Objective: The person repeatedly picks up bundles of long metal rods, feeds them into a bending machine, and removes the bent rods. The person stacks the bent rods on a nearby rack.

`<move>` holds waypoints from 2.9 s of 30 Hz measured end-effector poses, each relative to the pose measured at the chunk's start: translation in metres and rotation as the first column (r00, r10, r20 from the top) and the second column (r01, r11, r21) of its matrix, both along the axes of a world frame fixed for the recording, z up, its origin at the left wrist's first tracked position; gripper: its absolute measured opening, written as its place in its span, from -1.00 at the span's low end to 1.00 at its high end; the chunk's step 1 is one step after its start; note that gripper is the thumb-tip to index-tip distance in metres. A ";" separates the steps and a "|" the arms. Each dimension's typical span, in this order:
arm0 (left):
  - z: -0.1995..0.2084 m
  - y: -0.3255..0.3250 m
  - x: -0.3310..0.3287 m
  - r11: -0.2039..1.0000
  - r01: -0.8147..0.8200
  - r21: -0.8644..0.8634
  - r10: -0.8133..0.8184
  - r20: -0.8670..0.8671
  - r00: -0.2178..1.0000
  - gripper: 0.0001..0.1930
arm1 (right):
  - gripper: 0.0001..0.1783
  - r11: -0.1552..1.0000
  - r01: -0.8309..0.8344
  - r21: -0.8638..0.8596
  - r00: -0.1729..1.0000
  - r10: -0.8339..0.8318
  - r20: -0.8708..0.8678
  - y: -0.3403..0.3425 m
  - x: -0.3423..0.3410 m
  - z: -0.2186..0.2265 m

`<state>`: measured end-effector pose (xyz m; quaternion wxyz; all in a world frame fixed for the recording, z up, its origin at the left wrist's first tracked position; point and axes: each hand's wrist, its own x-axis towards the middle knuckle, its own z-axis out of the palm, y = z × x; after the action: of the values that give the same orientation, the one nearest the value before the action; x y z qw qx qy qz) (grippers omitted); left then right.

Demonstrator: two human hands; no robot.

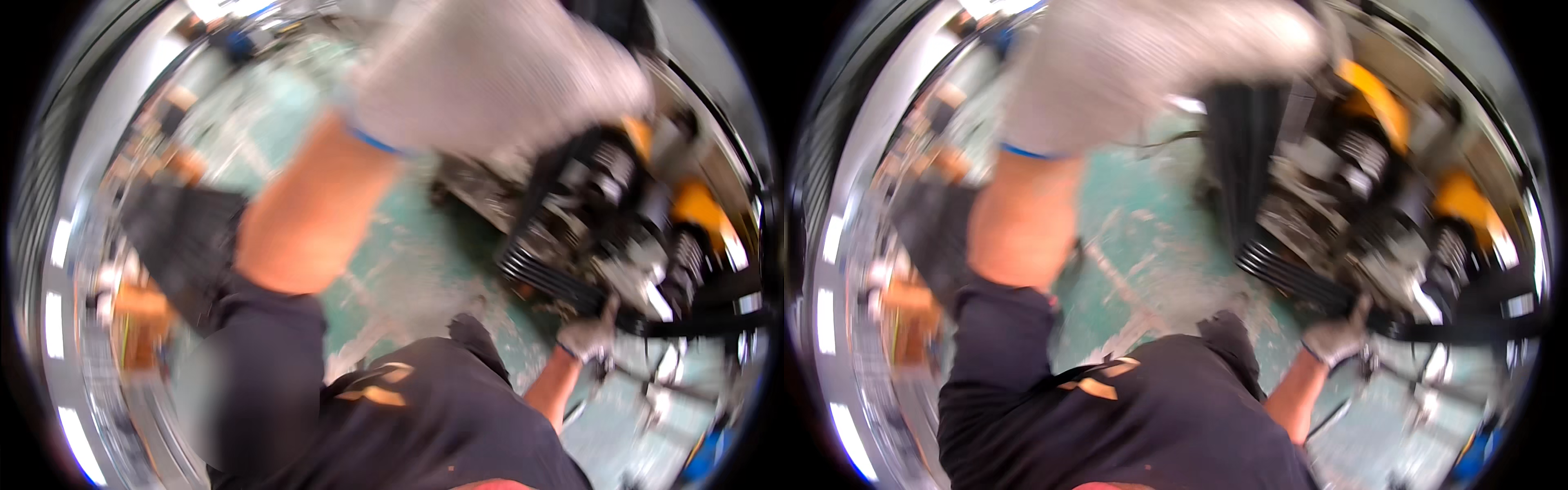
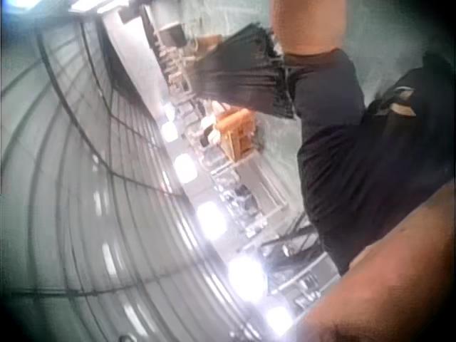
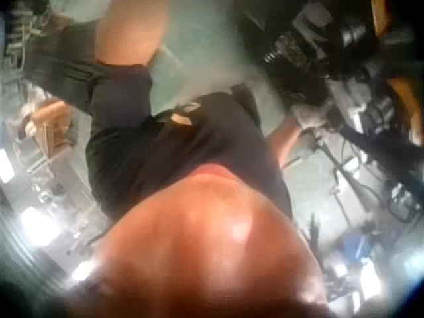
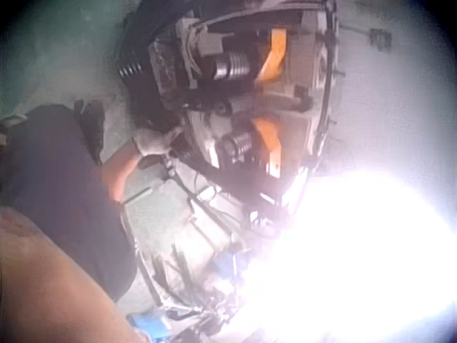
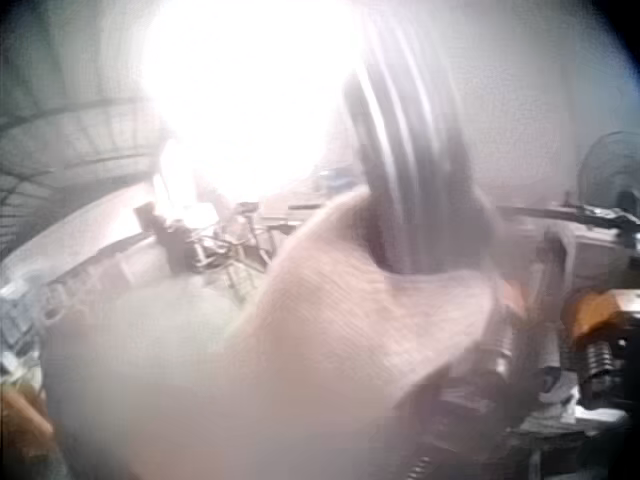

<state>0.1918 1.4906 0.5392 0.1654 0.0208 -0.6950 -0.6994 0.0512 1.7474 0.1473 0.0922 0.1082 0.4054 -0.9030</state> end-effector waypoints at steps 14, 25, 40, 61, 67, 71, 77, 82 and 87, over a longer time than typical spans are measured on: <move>-0.167 0.156 0.396 0.174 -0.940 0.295 0.953 -0.293 0.084 -0.75 | -0.60 0.700 -0.539 0.470 0.497 0.714 -0.493 -0.147 0.119 -0.004; -0.224 0.360 0.585 -0.524 -0.699 0.487 0.698 -0.224 -0.680 -0.73 | -0.64 0.308 -0.785 0.537 -0.012 0.860 -0.510 -0.168 0.416 0.132; -0.130 0.627 0.914 -0.197 -0.292 0.936 0.144 -0.267 -0.953 -0.84 | -0.45 0.298 -0.847 0.441 -0.528 -0.372 -0.764 -0.040 1.013 0.509; -0.397 0.311 0.802 -0.477 -0.551 0.685 0.879 0.375 -0.295 -0.77 | -0.32 0.444 0.428 0.787 -0.529 0.829 -0.180 -0.364 0.681 0.116; -0.333 0.132 0.754 -0.454 -0.679 0.577 0.889 0.346 -0.300 -0.87 | 0.08 0.302 0.560 0.771 -0.518 0.854 0.042 -0.438 0.730 0.120; -0.316 0.069 0.724 -0.374 -0.740 0.559 0.927 0.257 -0.274 -0.85 | -0.10 0.158 0.473 0.867 -0.553 0.819 0.153 -0.474 0.739 0.123; -0.347 0.016 0.732 -0.430 -0.776 0.462 0.878 0.413 -0.242 -0.82 | -0.25 0.073 0.448 0.891 -0.609 0.755 0.245 -0.533 0.725 0.116; -0.331 -0.050 0.749 -0.188 -0.850 0.493 0.954 0.299 -0.037 -0.82 | -0.45 -0.004 0.477 0.879 -0.629 0.697 0.344 -0.562 0.725 0.127; -0.308 -0.085 0.772 -0.013 -0.857 0.515 0.968 0.222 0.119 -0.85 | -0.53 -0.152 0.321 0.935 -0.597 0.734 0.324 -0.558 0.723 0.125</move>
<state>0.9639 1.4054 0.2311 0.6378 0.4460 -0.2602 -0.5715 0.7738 1.1893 0.2722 0.2859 -0.7699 0.5705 0.0124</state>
